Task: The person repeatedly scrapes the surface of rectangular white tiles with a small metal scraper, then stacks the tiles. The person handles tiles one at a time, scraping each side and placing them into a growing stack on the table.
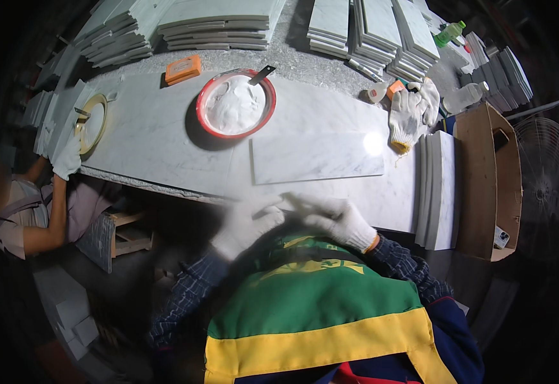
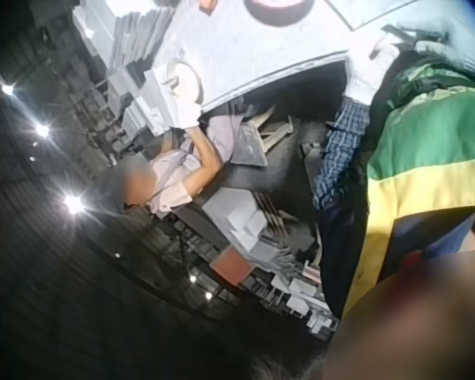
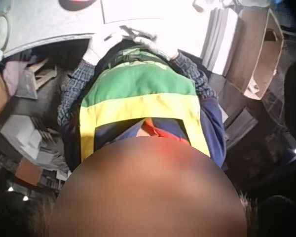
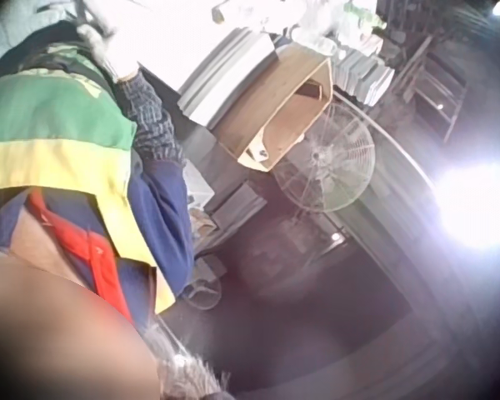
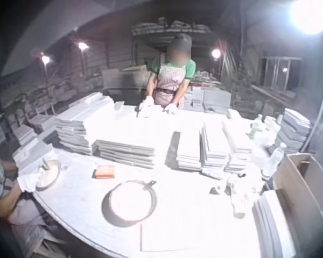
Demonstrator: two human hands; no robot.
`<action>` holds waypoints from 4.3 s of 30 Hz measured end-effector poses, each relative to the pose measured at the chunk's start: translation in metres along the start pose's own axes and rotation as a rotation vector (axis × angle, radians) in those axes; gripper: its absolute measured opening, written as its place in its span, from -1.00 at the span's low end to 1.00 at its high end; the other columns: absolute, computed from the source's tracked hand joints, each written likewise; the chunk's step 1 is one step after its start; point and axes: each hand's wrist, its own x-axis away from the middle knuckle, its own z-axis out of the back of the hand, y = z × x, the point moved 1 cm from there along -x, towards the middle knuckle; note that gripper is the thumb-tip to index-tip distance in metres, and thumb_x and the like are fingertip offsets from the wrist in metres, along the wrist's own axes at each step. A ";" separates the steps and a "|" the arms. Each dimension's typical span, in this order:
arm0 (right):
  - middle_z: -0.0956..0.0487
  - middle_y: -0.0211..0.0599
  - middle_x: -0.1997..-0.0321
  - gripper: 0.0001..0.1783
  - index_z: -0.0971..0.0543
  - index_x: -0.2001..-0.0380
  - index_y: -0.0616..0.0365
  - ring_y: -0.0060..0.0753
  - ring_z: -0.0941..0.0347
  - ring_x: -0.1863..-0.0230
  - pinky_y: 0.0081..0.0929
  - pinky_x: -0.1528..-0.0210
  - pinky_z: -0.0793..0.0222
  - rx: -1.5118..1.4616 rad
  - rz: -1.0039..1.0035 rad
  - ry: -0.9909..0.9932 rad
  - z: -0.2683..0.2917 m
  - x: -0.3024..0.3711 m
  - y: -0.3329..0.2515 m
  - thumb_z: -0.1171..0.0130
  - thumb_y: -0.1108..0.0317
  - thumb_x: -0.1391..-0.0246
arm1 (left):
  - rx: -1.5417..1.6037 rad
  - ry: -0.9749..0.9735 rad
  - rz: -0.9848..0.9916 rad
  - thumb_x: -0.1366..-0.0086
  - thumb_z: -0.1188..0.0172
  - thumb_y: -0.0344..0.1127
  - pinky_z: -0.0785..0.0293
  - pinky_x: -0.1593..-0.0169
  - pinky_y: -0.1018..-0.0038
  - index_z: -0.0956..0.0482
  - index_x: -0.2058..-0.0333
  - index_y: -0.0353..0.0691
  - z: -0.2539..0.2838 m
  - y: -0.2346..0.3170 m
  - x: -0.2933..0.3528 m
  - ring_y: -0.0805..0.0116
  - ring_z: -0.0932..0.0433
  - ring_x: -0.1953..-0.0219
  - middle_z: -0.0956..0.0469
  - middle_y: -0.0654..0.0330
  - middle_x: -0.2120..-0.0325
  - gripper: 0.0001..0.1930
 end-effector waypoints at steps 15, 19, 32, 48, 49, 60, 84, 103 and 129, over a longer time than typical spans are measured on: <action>-0.70 0.02 0.36 -0.44 -0.24 -0.35 0.09 0.18 -0.68 0.35 0.07 0.34 -0.52 0.841 -0.034 -0.062 -0.012 -0.059 -0.028 -0.05 0.18 -0.40 | -0.027 0.382 -0.127 -0.45 -0.25 -0.20 -0.46 0.27 0.45 -0.59 0.36 -0.34 0.034 -0.020 -0.022 0.52 -0.48 0.41 -0.54 0.22 0.48 -0.71; -0.71 0.00 0.37 -0.43 -0.23 -0.36 0.11 0.17 -0.68 0.36 0.08 0.37 -0.50 0.886 -0.091 -0.130 -0.019 -0.057 -0.015 -0.06 0.21 -0.38 | -0.044 0.313 -0.089 -0.48 -0.22 -0.24 -0.46 0.20 0.51 -0.65 0.19 -0.36 0.027 -0.016 -0.030 0.55 -0.49 0.34 -0.58 0.26 0.39 -0.76; -0.53 -0.15 0.59 -0.46 -0.51 -0.38 -0.05 0.01 -0.49 0.63 -0.11 0.43 -0.53 0.578 0.340 0.311 0.028 -0.037 0.041 -0.16 0.28 -0.35 | -0.116 0.311 -0.090 -0.44 -0.28 -0.28 -0.47 0.23 0.37 -0.55 0.47 -0.37 0.039 -0.039 -0.051 0.36 -0.54 0.36 -0.67 0.11 0.38 -0.68; -0.72 0.31 -0.01 -0.16 -0.56 -0.20 0.52 0.10 -0.72 -0.06 -0.23 -0.13 -0.53 0.280 -0.425 1.051 0.227 -0.035 0.177 -0.40 -0.07 -0.14 | -0.110 0.306 -0.045 -0.46 -0.30 -0.20 -0.37 0.41 0.58 -0.58 0.49 -0.20 0.046 -0.041 -0.054 0.68 -0.40 0.52 -0.51 0.42 0.55 -0.68; -0.72 0.30 0.00 -0.17 -0.56 -0.21 0.51 0.09 -0.72 -0.04 -0.24 -0.12 -0.54 0.250 -0.395 1.073 0.225 -0.036 0.172 -0.40 -0.06 -0.14 | -0.090 0.300 0.015 -0.45 -0.29 -0.21 -0.39 0.40 0.58 -0.63 0.46 -0.24 0.048 -0.042 -0.055 0.68 -0.43 0.49 -0.61 0.37 0.48 -0.70; -0.59 -0.04 0.21 -0.82 -0.73 0.31 -0.01 0.02 -0.52 0.11 -0.08 0.05 -0.48 0.737 0.433 0.325 0.030 -0.050 -0.017 -0.26 0.19 -0.09 | -0.195 0.296 -0.018 -0.45 -0.26 -0.23 -0.50 0.31 0.57 -0.75 0.30 -0.32 0.047 -0.047 -0.057 0.60 -0.57 0.35 -0.78 0.16 0.14 -0.74; -0.64 -0.11 0.32 -0.90 -0.69 0.27 0.02 0.09 -0.63 0.24 -0.03 0.17 -0.58 0.859 0.179 0.272 0.007 -0.052 -0.020 -0.29 0.32 -0.14 | -0.108 0.357 -0.082 -0.40 -0.33 -0.08 -0.45 0.31 0.33 -0.70 0.32 -0.34 0.040 -0.045 -0.056 0.34 -0.52 0.48 -0.59 0.02 0.54 -0.64; -0.74 -0.24 0.13 -0.59 -0.68 -0.18 0.15 -0.38 -0.63 0.20 -0.34 0.09 -0.56 0.288 0.143 0.297 0.045 -0.010 0.016 -0.27 0.39 -0.28 | -0.112 0.377 -0.119 -0.45 -0.29 -0.20 -0.36 0.36 0.55 -0.74 0.33 -0.30 0.035 -0.032 -0.049 0.67 -0.42 0.46 -0.56 0.40 0.53 -0.73; -0.63 -0.40 0.46 -0.68 -0.72 0.21 0.26 -0.54 -0.46 0.54 -0.47 0.48 -0.37 -0.266 -0.355 1.207 0.220 -0.061 0.149 -0.50 0.23 -0.11 | -0.048 0.391 -0.040 -0.45 -0.33 -0.13 -0.42 0.38 0.51 -0.66 0.46 -0.31 0.036 -0.036 -0.053 0.58 -0.48 0.50 -0.61 0.28 0.54 -0.63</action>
